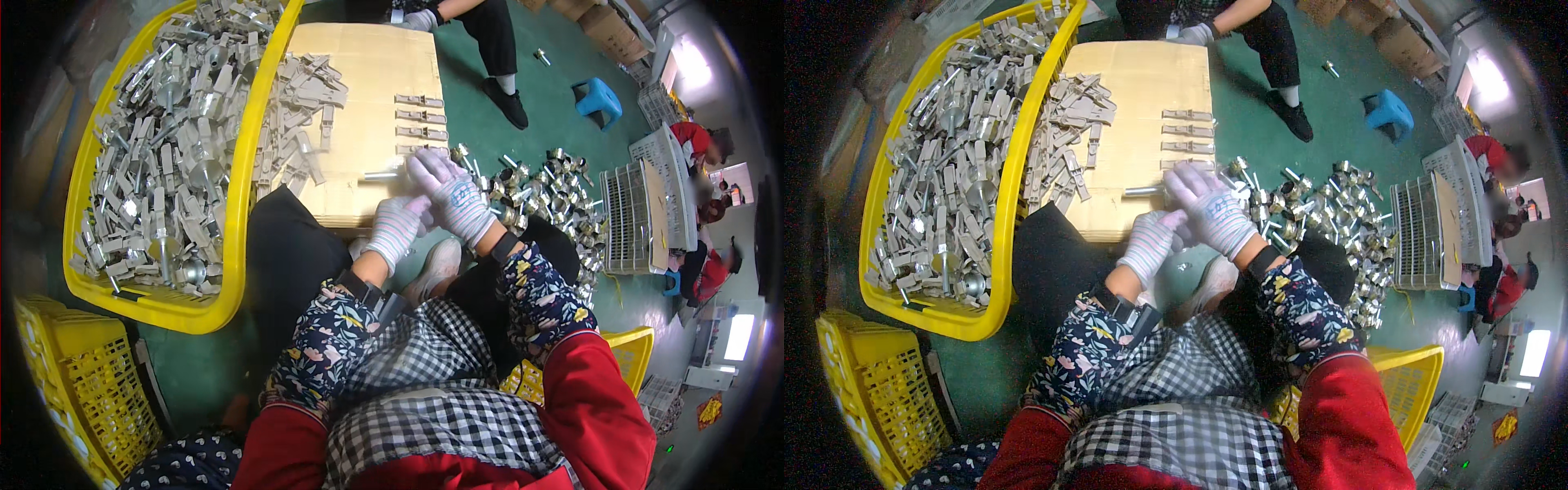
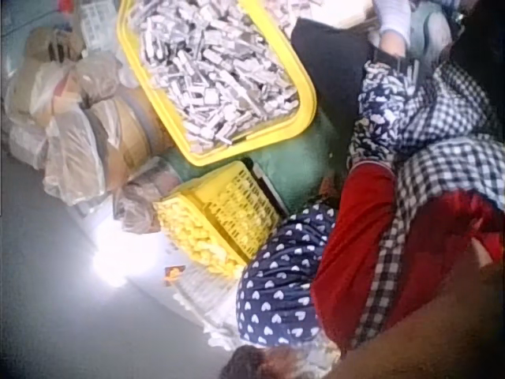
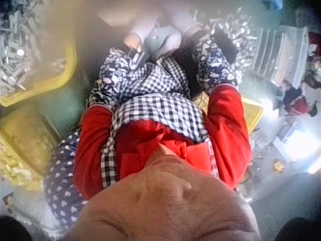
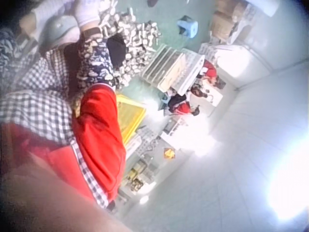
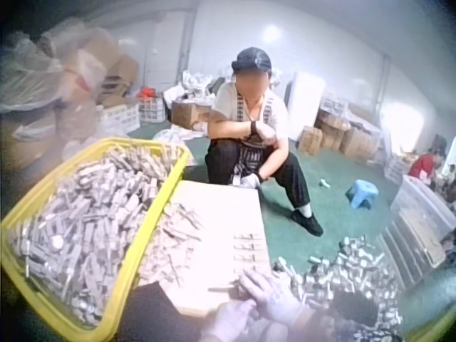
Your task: Assembling metal cabinet hinges on a cardboard jig.
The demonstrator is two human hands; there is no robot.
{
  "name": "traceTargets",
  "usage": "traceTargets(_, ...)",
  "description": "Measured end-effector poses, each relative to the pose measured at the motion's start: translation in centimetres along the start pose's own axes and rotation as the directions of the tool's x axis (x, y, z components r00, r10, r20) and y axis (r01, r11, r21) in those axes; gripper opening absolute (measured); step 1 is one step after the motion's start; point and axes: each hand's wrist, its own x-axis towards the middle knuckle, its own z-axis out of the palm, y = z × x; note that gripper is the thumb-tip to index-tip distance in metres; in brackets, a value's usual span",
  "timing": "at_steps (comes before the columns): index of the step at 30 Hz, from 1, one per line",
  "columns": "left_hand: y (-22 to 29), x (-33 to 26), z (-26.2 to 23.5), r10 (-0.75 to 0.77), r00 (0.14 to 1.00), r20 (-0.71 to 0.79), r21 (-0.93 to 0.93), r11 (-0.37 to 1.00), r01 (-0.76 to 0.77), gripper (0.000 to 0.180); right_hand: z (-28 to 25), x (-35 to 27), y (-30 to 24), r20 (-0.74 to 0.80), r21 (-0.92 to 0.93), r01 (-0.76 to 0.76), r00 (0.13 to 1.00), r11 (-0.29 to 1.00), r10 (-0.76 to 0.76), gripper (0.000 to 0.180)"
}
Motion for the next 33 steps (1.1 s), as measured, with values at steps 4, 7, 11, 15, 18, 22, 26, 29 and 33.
traceTargets(4, 2.4, -0.7, -0.1, -0.055, 0.998, -0.032, -0.053, 0.997, 0.053, 0.022, 0.3, 1.1, -0.1, -0.154, 0.044, 0.058, 0.987, 0.997, -0.051, 0.068)
traceTargets(7, 3.9, -0.2, -0.6, -0.052, 0.998, 0.039, 0.163, 0.986, 0.045, 0.022, 0.6, 0.9, 0.9, -0.153, 0.033, 0.076, 0.986, 0.997, -0.070, 0.061)
traceTargets(11, 9.2, -3.1, -0.4, 0.214, 0.976, 0.049, 0.176, 0.960, -0.219, 0.035, 1.1, 0.2, 1.9, -0.154, 0.014, 0.074, 0.986, 0.997, -0.071, 0.056)
traceTargets(15, 12.5, -1.8, -4.0, 0.491, 0.871, 0.016, 0.227, 0.847, -0.481, 0.041, 0.0, 0.7, 1.2, -0.180, 0.077, 0.045, 0.983, 0.996, -0.030, 0.051)
traceTargets(18, 10.0, -0.1, -4.0, 0.308, 0.945, 0.113, 0.959, 0.216, -0.185, 0.079, 0.5, 0.9, 1.4, -0.136, 0.134, 0.028, 0.991, 0.991, -0.010, 0.053)
traceTargets(22, 4.3, 2.0, -4.1, 0.452, 0.874, 0.180, 0.959, 0.118, -0.258, 0.072, 0.4, 1.0, 1.9, -0.045, 0.201, -0.047, 0.997, 0.978, 0.057, 0.053)
traceTargets(26, 4.4, 2.8, -3.4, 0.369, 0.904, 0.215, 0.956, 0.111, -0.272, 0.060, 0.6, 1.4, 2.3, -0.015, 0.325, -0.134, 0.989, 0.936, 0.146, 0.046)
traceTargets(29, 6.1, 2.6, -2.9, 0.267, 0.934, 0.239, 0.963, 0.058, -0.263, 0.056, 0.7, 1.8, 2.4, -0.192, 0.349, -0.062, 0.972, 0.935, 0.136, 0.024)
traceTargets(33, 6.4, 3.1, -3.8, 0.165, 0.937, 0.307, 0.946, 0.056, -0.320, 0.059, 0.4, 2.6, 1.6, -0.169, 0.415, -0.134, 0.961, 0.900, 0.221, 0.020)
